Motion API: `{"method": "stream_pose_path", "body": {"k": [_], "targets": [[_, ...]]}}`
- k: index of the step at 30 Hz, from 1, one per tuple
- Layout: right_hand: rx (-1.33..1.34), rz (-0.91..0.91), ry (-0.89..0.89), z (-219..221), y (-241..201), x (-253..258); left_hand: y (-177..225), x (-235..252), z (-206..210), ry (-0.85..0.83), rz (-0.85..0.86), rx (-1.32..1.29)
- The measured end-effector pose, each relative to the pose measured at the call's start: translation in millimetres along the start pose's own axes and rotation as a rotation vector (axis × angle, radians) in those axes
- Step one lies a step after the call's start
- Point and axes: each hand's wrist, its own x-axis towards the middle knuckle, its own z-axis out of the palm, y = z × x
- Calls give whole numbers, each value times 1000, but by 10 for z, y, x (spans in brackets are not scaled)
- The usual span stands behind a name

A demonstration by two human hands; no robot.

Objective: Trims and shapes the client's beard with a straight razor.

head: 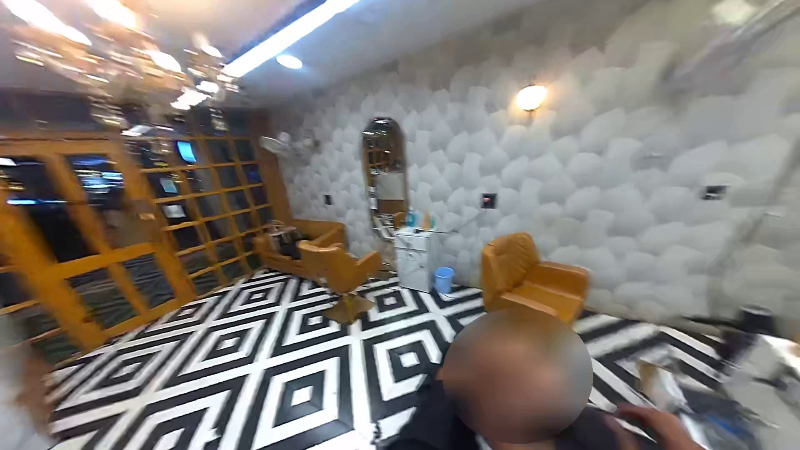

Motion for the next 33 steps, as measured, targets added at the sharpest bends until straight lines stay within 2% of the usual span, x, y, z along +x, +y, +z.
{"method": "stream_pose_path", "body": {"k": [4,10,18,33], "targets": [[-97,-147,18,236,41,266,20,87,73,-43,-87,-65],[-194,-237,-104,433,67,339,-166,255,185,-21,16,-48],[-234,-283,-193,614,92,410,-147,221,160,-45,-2,5],[-253,-302,-153,696,94,381,-166,177,179,-29,43,19]]}}
